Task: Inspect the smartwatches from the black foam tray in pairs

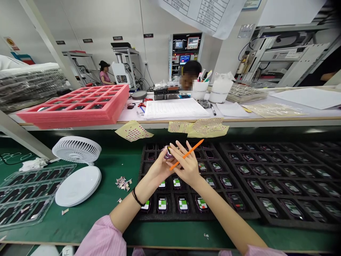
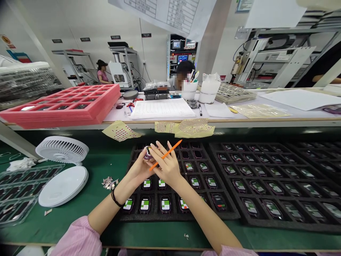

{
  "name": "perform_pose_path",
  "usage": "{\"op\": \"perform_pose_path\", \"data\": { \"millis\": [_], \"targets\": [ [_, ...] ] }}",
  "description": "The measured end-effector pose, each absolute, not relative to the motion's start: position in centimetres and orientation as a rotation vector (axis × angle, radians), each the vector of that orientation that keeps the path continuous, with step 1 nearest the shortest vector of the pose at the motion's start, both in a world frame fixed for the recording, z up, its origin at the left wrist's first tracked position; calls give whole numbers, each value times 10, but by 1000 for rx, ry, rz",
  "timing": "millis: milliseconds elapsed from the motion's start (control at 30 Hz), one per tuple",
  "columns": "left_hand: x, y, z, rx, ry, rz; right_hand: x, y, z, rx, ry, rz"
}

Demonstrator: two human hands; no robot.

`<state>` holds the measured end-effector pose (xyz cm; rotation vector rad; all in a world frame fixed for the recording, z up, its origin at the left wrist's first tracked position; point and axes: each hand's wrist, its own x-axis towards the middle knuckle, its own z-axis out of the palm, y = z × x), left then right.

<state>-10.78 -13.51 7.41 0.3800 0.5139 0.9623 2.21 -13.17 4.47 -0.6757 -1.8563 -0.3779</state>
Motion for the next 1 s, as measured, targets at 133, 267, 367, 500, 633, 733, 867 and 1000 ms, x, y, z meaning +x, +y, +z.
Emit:
{"op": "perform_pose_path", "data": {
  "millis": [133,267,367,500,633,733,867,1000],
  "targets": [
    [-104,-141,75,320,490,908,16,-135,39,-709,-1778,-472],
    [-101,-145,70,273,477,910,18,-136,38,-647,-1720,-526],
    [-100,-145,66,307,481,897,20,-134,38,-615,-1741,-512],
    [-103,-141,65,363,496,919,20,-131,44,-628,-1769,-446],
    [-113,-132,71,655,558,1070,30,-136,60,-628,-1867,-255],
    [-124,-129,78,1099,668,1190,45,-148,71,-683,-1786,-36],
    [-132,-133,84,1653,857,1221,57,-163,76,-639,-1509,290],
    [-130,-140,86,1981,916,1315,56,-170,76,-558,-1354,413]
  ]
}}
